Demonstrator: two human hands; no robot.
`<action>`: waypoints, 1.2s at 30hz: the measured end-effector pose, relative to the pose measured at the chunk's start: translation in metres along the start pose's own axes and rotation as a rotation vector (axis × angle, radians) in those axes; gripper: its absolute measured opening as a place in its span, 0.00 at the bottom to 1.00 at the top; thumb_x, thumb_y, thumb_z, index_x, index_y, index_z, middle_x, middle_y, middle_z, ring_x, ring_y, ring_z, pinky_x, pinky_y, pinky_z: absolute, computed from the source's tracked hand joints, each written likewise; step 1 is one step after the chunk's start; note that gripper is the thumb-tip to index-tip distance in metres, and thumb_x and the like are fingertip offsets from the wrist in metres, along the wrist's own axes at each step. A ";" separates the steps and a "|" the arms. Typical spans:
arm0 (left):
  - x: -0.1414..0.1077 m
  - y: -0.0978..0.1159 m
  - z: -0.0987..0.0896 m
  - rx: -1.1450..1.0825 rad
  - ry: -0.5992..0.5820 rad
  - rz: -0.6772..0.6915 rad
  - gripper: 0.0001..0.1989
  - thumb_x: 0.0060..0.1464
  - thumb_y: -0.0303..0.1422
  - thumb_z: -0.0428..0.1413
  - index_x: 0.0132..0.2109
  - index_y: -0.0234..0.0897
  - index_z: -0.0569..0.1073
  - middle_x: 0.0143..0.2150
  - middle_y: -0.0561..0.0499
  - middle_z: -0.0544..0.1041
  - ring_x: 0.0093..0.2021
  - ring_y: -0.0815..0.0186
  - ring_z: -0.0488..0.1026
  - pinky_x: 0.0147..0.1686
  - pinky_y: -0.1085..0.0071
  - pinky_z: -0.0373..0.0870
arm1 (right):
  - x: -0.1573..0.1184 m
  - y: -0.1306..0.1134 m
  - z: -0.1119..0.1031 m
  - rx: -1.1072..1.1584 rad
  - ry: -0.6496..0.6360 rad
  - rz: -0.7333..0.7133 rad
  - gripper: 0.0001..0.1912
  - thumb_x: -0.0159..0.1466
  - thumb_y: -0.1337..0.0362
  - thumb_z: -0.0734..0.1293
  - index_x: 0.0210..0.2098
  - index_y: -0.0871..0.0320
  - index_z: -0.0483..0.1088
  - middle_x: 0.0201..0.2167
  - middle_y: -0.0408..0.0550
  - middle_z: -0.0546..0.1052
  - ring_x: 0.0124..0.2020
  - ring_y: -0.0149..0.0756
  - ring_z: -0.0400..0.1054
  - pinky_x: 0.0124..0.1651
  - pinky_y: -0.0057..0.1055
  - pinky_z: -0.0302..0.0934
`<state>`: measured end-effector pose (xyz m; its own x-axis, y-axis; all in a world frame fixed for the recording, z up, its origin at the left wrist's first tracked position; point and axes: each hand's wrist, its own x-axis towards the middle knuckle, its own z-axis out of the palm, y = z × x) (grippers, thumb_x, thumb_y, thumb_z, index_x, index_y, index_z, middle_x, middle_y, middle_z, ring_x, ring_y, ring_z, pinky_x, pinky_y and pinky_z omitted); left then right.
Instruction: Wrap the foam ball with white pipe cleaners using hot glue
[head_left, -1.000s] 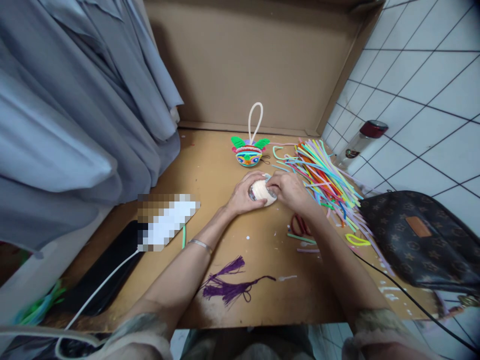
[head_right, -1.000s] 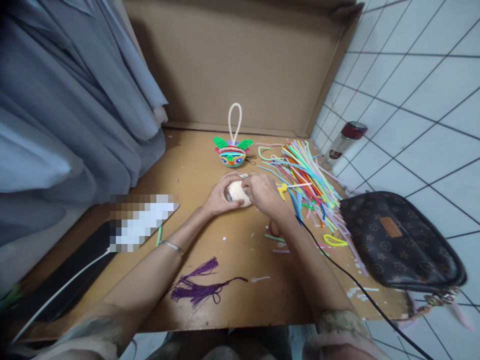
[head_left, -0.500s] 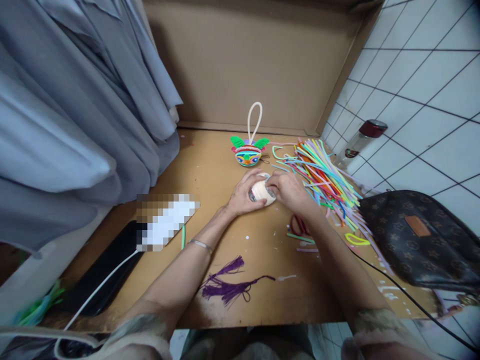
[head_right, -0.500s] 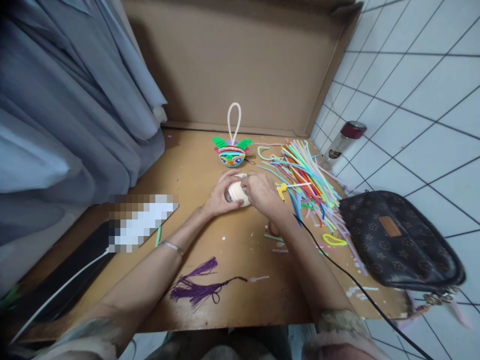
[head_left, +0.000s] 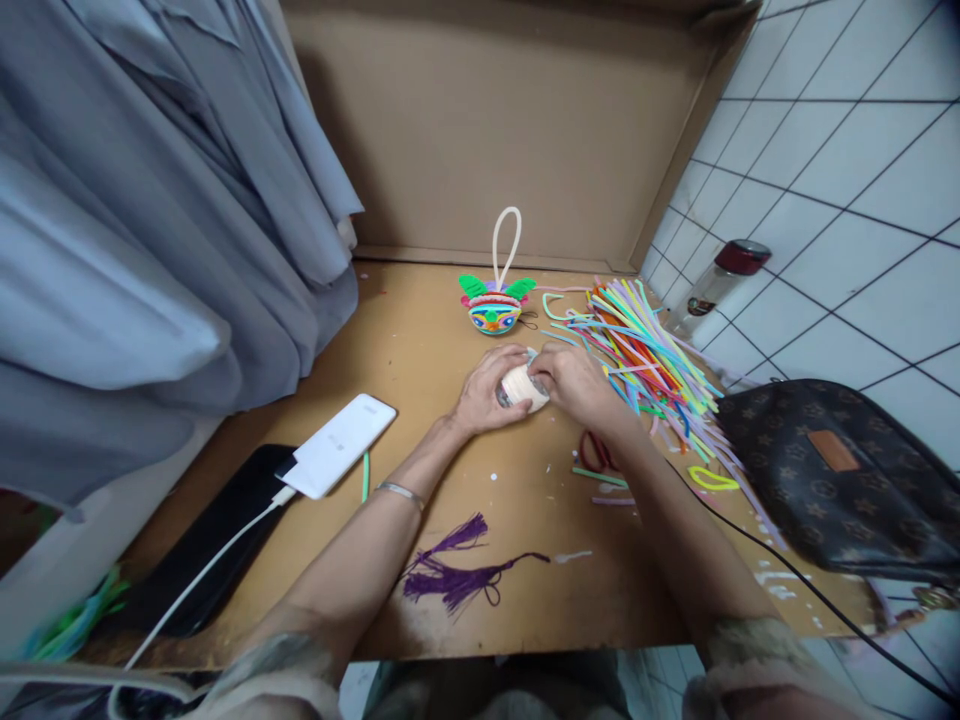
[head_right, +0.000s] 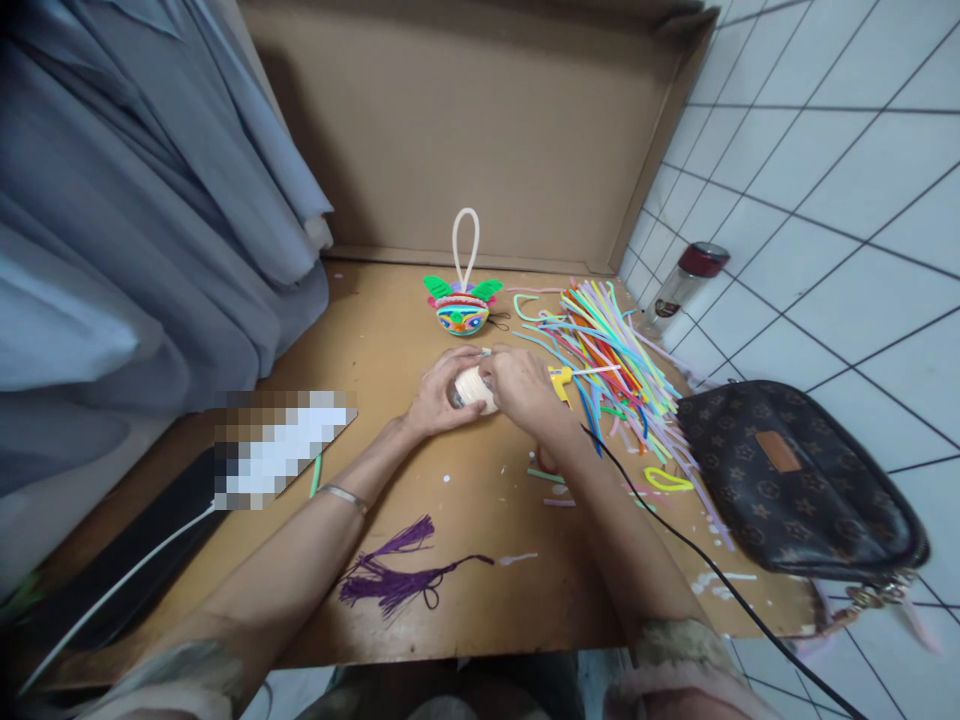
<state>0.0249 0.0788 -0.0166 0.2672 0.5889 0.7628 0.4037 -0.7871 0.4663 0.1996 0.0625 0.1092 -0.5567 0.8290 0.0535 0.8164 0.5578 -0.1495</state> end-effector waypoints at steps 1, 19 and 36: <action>0.000 0.000 0.000 0.004 -0.002 -0.001 0.30 0.50 0.43 0.63 0.59 0.39 0.70 0.60 0.37 0.74 0.62 0.48 0.72 0.61 0.46 0.69 | 0.000 0.001 0.001 0.004 0.007 -0.005 0.15 0.66 0.74 0.62 0.41 0.62 0.81 0.43 0.56 0.80 0.43 0.40 0.71 0.42 0.31 0.56; 0.001 -0.001 0.003 0.009 -0.019 0.005 0.31 0.51 0.47 0.64 0.58 0.40 0.68 0.60 0.37 0.74 0.63 0.48 0.71 0.62 0.46 0.69 | 0.000 0.005 0.002 0.031 0.007 0.011 0.13 0.66 0.71 0.63 0.41 0.60 0.81 0.43 0.54 0.80 0.44 0.40 0.71 0.43 0.31 0.56; -0.005 -0.001 0.012 0.086 0.076 -0.079 0.36 0.44 0.40 0.69 0.59 0.40 0.66 0.61 0.38 0.72 0.64 0.48 0.70 0.63 0.47 0.68 | 0.002 0.015 0.006 0.156 0.139 -0.023 0.13 0.66 0.69 0.63 0.43 0.61 0.80 0.43 0.55 0.81 0.44 0.40 0.72 0.47 0.32 0.60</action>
<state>0.0335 0.0793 -0.0261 0.1663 0.6300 0.7586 0.4948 -0.7187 0.4884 0.2099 0.0725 0.1013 -0.5391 0.8198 0.1930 0.7642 0.5725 -0.2969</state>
